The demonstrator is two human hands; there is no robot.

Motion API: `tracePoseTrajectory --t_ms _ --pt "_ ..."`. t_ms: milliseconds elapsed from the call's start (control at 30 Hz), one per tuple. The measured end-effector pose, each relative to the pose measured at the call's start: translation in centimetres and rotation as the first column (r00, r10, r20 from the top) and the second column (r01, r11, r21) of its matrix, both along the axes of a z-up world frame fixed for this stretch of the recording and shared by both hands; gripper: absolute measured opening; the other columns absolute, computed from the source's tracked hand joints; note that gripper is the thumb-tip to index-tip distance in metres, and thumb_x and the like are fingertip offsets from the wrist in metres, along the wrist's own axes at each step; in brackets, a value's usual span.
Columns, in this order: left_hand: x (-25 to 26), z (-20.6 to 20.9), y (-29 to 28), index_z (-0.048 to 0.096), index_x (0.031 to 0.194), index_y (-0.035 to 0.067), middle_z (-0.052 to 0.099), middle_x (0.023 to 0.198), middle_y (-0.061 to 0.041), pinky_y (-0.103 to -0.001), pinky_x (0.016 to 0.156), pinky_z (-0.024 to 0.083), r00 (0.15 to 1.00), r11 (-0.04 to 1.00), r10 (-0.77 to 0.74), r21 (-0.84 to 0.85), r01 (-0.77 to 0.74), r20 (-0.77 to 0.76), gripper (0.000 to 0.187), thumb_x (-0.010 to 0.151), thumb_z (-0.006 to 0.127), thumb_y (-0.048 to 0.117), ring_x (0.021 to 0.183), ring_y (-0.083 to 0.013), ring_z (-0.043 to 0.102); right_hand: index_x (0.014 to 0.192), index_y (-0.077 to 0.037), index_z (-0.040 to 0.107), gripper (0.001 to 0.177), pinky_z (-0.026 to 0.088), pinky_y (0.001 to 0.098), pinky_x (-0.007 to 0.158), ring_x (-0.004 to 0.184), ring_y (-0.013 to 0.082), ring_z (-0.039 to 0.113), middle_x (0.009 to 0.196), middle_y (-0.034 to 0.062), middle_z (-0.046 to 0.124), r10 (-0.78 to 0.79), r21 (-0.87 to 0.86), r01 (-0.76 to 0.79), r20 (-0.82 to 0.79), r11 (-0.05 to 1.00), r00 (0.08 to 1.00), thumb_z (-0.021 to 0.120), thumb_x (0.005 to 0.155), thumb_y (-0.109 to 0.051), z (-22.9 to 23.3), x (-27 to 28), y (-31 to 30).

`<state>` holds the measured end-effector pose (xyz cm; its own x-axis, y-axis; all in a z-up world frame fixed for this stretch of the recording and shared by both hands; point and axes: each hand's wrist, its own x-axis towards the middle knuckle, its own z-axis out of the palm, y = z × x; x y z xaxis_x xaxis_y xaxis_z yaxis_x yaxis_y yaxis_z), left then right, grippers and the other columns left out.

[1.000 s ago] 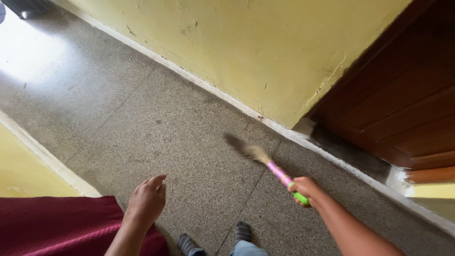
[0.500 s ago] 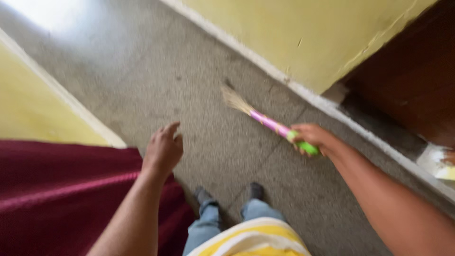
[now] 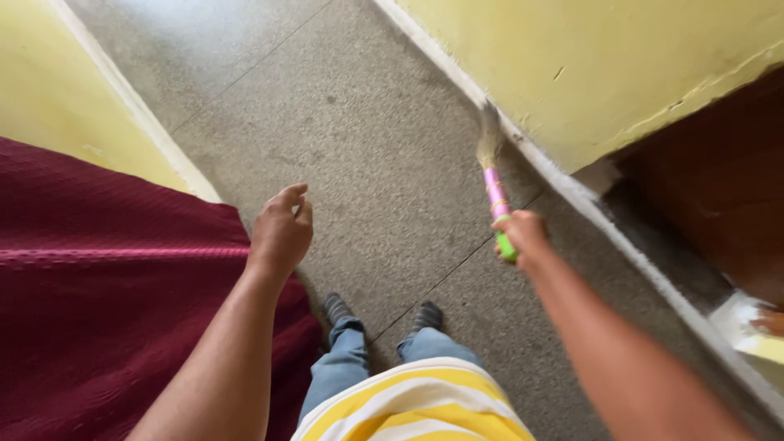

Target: The person sweeps the floor using a broom, moving it along the baseboards and through a hallway, while occasionally moving a curtain aside by hand.

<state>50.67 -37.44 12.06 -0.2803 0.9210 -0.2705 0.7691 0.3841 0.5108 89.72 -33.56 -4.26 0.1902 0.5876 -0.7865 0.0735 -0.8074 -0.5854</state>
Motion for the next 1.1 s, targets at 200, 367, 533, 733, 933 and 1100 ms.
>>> tracePoseTrajectory --t_ms 200,367,533,733,933,1100 --pt "0.7 -0.6 0.5 0.061 0.139 0.012 0.067 0.135 -0.013 -0.041 0.102 0.052 0.991 0.996 0.083 0.003 -0.084 0.109 0.039 0.102 0.054 0.022 0.122 -0.0278 0.066 0.148 -0.011 0.052 0.068 0.048 0.0317 0.038 0.050 0.0164 0.061 0.080 0.0113 0.070 0.139 0.073 -0.146 0.099 0.987 0.985 0.075 0.084 -0.006 6.0 -5.8 -2.5" --pt "-0.2 -0.8 0.8 0.056 0.143 0.010 0.066 0.137 -0.012 -0.037 0.098 0.055 0.940 0.985 0.167 -0.020 -0.169 0.299 0.042 0.103 0.052 0.023 0.121 -0.0239 0.065 0.149 -0.014 0.050 0.068 0.046 0.0296 0.037 0.050 0.0151 0.060 0.080 0.0127 0.070 0.201 -0.048 -0.208 -0.118 0.977 0.972 0.073 0.086 -0.009 5.4 -7.6 -2.0" --pt "-1.1 0.7 0.5 0.057 0.143 0.011 0.067 0.135 -0.017 -0.038 0.106 0.048 0.813 0.947 0.292 -0.034 -0.319 0.504 0.046 0.100 0.057 0.026 0.127 -0.0251 0.062 0.131 -0.015 0.059 0.046 0.043 0.0295 0.036 0.048 0.0158 0.060 0.075 0.0122 0.068 0.133 -0.150 -0.172 -0.241 0.974 0.961 0.071 0.087 -0.013 0.9 -9.1 -1.9" --pt "-1.7 3.4 0.5 0.055 0.144 0.014 0.063 0.139 -0.011 -0.039 0.104 0.048 0.753 0.915 0.378 -0.090 -0.394 0.539 0.048 0.099 0.058 0.029 0.130 -0.0246 0.058 0.107 -0.004 0.066 0.020 0.039 0.0295 0.036 0.047 0.0153 0.058 0.069 0.0096 0.065 -0.130 -0.208 0.098 -0.150 0.973 0.980 0.069 0.093 -0.018 -3.8 -5.3 -0.9" --pt "-2.6 2.2 0.8 0.058 0.143 0.014 0.068 0.130 -0.009 -0.039 0.096 0.049 0.637 0.872 0.432 -0.114 -0.476 0.638 0.050 0.095 0.061 0.030 0.121 -0.0240 0.062 0.104 -0.002 0.064 0.018 0.045 0.0322 0.038 0.050 0.0181 0.060 0.072 0.0121 0.064 -0.176 -0.038 0.174 -0.073 0.984 0.982 0.070 0.090 -0.012 -0.5 -4.7 -0.2" --pt "-2.5 -0.1 3.2 0.058 0.144 0.013 0.068 0.128 -0.009 -0.039 0.097 0.049 0.602 0.875 0.427 -0.139 -0.464 0.675 0.053 0.094 0.063 0.029 0.121 -0.0224 0.063 0.109 0.000 0.067 0.027 0.051 0.0325 0.039 0.050 0.0183 0.063 0.072 0.0112 0.066 -0.102 0.070 0.111 -0.124 0.991 0.987 0.074 0.083 -0.003 3.0 -6.5 1.3"
